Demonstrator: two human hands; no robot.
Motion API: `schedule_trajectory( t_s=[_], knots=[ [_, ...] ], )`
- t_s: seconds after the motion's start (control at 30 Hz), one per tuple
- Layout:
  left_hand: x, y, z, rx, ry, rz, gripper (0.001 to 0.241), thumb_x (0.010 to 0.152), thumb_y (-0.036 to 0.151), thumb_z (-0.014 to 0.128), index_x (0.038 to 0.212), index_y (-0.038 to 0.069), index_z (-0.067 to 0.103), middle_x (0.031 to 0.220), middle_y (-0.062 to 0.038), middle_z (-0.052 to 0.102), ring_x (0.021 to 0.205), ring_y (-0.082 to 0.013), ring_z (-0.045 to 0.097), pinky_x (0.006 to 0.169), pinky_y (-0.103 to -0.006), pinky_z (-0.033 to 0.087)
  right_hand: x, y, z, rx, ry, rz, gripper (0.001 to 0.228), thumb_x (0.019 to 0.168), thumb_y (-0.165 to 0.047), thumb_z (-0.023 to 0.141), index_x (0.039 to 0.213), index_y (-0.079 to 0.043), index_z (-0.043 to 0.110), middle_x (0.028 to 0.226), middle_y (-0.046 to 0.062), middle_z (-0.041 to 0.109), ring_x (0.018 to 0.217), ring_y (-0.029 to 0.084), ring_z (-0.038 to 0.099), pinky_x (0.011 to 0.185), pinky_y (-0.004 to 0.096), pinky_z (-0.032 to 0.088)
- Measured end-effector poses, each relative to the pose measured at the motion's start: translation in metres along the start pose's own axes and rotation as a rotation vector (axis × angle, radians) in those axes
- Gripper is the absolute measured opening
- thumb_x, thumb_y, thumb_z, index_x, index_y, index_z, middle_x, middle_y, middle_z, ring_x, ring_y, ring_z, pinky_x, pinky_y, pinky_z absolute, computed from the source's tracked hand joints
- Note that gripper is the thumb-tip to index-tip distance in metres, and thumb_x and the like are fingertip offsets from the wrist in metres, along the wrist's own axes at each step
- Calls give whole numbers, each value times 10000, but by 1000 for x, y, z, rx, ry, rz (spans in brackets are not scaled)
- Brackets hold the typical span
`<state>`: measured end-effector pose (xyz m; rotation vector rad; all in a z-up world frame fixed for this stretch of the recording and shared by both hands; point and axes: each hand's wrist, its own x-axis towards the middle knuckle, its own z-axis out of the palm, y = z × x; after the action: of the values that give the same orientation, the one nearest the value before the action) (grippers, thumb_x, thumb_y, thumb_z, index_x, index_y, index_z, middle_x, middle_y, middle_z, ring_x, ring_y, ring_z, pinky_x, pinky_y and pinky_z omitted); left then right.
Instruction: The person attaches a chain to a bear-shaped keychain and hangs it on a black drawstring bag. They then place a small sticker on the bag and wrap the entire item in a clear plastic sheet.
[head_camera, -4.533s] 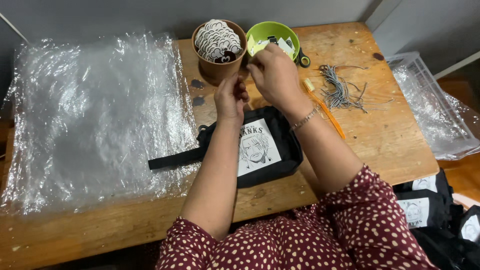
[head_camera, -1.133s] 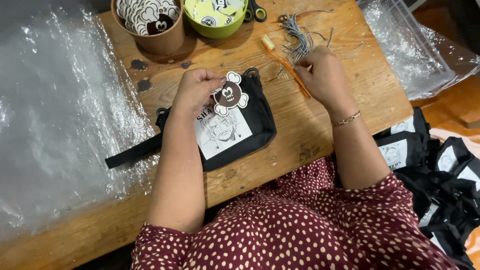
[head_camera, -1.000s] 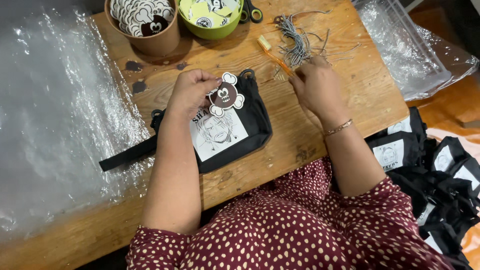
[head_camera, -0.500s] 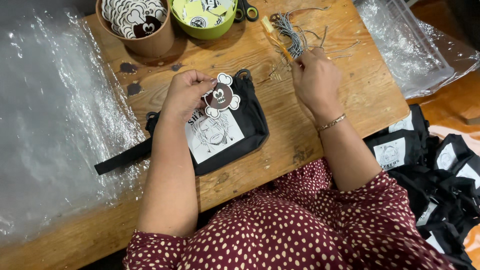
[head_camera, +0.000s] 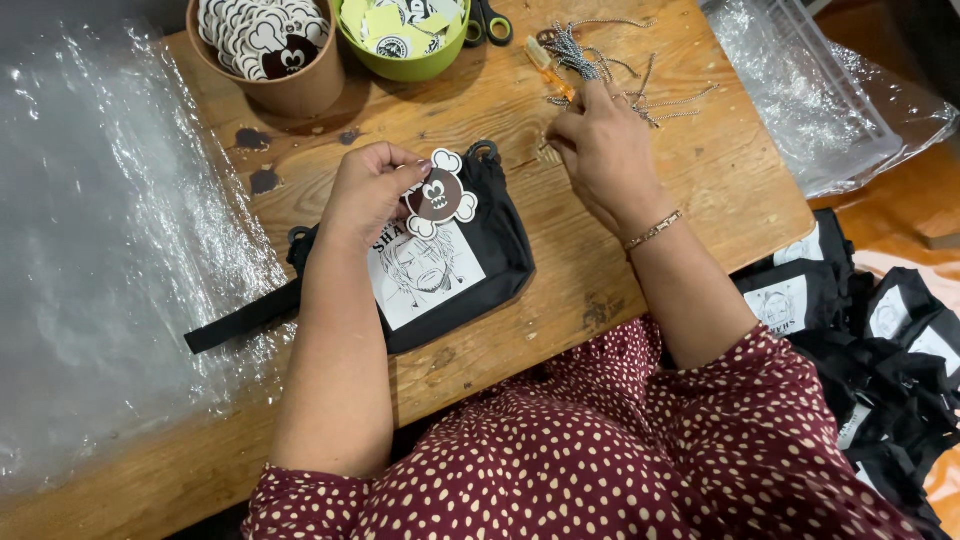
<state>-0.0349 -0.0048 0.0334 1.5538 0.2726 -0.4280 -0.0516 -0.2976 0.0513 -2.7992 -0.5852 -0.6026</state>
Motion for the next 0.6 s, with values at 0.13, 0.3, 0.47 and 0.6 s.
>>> schedule_trajectory(
  t_s=[0.13,0.3,0.47,0.6],
  knots=[
    [-6,7,2,14,3,18,111,916,88,763,879,87,659,728,-94,687,491,-169,619,330,-271,436,12,-7,-5,21,-151,100,137,1000,-221,705,963,-95,667,1027,117,516,1018,359,538,612,546,494],
    [-8,9,2,36,8,-23,131,925,110,759,867,96,642,732,-99,680,438,-175,580,297,-289,408,21,-1,-7,605,-154,419,45,1059,-57,577,1041,-97,588,1016,67,667,924,209,612,781,352,513],
    [-7,10,3,49,6,-24,123,924,112,758,883,96,643,747,-97,683,458,-175,585,319,-285,433,25,15,-28,1329,38,576,117,1119,-119,476,1011,-152,508,916,99,741,889,226,753,781,296,614],
    [-6,9,2,45,-3,-3,125,920,126,761,892,82,648,706,-98,664,405,-165,547,284,-296,390,24,8,-59,1791,111,560,70,1029,-135,598,968,-114,572,901,123,672,822,367,713,797,464,613]
  ],
)
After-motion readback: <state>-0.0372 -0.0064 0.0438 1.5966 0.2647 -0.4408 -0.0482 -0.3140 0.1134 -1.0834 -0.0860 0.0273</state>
